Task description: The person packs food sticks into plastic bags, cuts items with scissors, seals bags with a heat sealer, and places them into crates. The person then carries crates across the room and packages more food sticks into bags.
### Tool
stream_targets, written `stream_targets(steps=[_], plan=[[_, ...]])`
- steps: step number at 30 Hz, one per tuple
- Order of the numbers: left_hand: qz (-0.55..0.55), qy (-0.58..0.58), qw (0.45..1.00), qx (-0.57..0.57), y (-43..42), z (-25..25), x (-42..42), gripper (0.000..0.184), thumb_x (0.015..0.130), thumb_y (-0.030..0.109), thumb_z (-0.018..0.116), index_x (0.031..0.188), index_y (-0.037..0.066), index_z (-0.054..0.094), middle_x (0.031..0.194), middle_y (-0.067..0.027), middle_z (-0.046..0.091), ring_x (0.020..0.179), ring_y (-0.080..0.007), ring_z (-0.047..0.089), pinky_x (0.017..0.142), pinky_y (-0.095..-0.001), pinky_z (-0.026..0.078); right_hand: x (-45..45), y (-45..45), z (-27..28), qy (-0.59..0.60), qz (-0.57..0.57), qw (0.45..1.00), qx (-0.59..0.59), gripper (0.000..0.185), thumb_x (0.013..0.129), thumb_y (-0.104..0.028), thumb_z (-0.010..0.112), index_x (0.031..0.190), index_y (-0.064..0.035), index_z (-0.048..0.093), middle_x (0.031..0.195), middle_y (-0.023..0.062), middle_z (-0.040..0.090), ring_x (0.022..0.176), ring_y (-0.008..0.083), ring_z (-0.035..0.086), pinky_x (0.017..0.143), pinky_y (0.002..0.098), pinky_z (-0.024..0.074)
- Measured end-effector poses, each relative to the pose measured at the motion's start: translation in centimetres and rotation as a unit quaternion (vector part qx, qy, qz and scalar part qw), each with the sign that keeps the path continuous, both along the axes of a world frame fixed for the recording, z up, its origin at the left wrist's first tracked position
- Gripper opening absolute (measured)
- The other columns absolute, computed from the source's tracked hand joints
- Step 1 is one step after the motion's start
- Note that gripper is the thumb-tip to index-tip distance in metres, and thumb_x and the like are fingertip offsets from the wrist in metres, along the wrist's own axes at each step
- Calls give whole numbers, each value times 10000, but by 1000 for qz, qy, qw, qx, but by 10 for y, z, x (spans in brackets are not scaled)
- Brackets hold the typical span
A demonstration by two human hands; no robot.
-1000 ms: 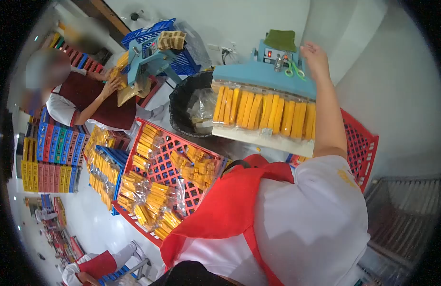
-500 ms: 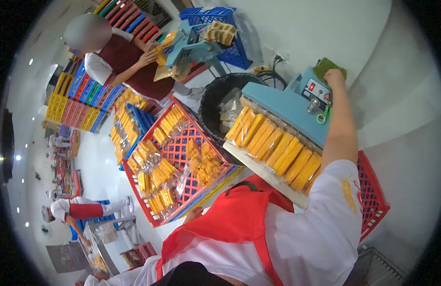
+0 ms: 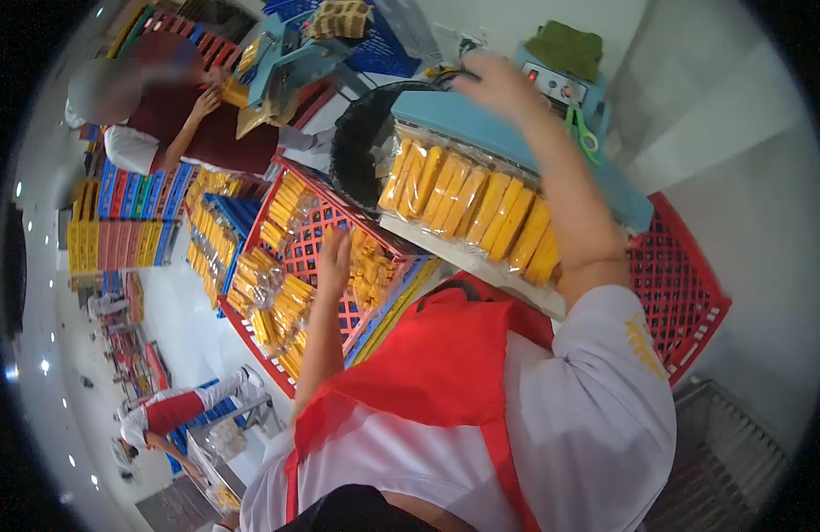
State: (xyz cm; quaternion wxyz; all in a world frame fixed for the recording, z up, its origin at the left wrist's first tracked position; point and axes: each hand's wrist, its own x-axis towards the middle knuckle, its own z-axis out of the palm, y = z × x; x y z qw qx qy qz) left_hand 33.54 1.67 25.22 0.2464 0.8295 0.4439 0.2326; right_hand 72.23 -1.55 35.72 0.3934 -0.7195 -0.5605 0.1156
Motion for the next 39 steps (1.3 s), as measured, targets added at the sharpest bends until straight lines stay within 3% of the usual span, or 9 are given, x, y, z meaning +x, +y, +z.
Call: stream_targets(steps=[1, 3, 8, 11, 17, 25, 32, 35, 39], plan=[[-52, -53, 997, 0, 15, 20, 35, 240, 816, 157, 484, 967, -23, 535, 969, -190, 539, 915, -325, 499, 808, -358, 381, -14, 3, -34, 29, 25, 999, -35, 449, 732, -328, 587, 1063, -30, 530, 864, 152, 583, 796, 222, 561, 696, 326, 439], [-185, -39, 977, 103, 42, 41, 91, 244, 810, 161, 481, 964, -18, 541, 976, -175, 539, 948, -326, 474, 836, -373, 360, -64, -22, -23, 73, 85, 961, -254, 445, 744, -347, 564, 1032, -9, 537, 905, 172, 577, 842, 268, 559, 723, 358, 432], [-356, 23, 923, 144, 82, 39, 177, 302, 827, 231, 436, 985, -2, 546, 989, -170, 544, 971, -321, 473, 851, -373, 360, -109, -32, -69, -113, -69, 966, -223, 526, 777, -375, 492, 1094, 44, 451, 1093, 213, 494, 1016, 310, 482, 872, 390, 369], [-413, 120, 901, 52, 93, 39, 195, 367, 834, 283, 411, 1026, -7, 528, 1012, -194, 538, 974, -341, 479, 840, -371, 374, -106, -28, -83, -56, -81, 961, -260, 574, 789, -383, 464, 1159, 49, 386, 1189, 210, 421, 1072, 326, 433, 904, 396, 337], [-392, 127, 911, -8, 83, 40, 184, 349, 839, 307, 415, 1026, 22, 492, 948, -198, 553, 922, -341, 506, 793, -395, 391, -116, -30, -80, -79, -97, 958, -257, 587, 798, -393, 451, 1176, 49, 371, 1185, 210, 426, 1082, 317, 429, 916, 390, 327], [-374, 147, 905, 140, 82, -2, 189, 395, 831, 350, 413, 1021, 12, 486, 951, -209, 552, 925, -370, 489, 799, -420, 388, -125, -29, -99, -66, -104, 959, -257, 539, 800, -385, 462, 1130, 38, 411, 1149, 202, 455, 1097, 314, 413, 936, 408, 294], [-354, 122, 927, 32, 77, 1, 174, 412, 808, 332, 468, 1097, 39, 477, 1096, -189, 491, 1010, -359, 447, 852, -413, 376, -121, -83, -72, -107, -160, 960, -203, 502, 816, -315, 454, 1151, 53, 395, 1202, 220, 399, 1142, 320, 357, 965, 399, 259], [-292, 49, 946, 132, 70, -6, 152, 553, 784, 333, 518, 1223, 42, 350, 1175, -230, 405, 1040, -391, 419, 873, -410, 362, -125, -93, -104, -171, -232, 944, -161, 518, 823, -305, 436, 1176, 68, 371, 1244, 221, 353, 1191, 316, 293, 995, 397, 207], [-275, 77, 958, -28, 62, -9, 139, 819, 735, 383, 581, 1317, 50, 110, 1245, -257, 307, 1121, -397, 355, 911, -398, 332, -126, -93, -124, -201, -233, 936, -171, 540, 838, -321, 408, 1202, 72, 339, 1285, 225, 292, 1229, 316, 227, 1016, 392, 159]])
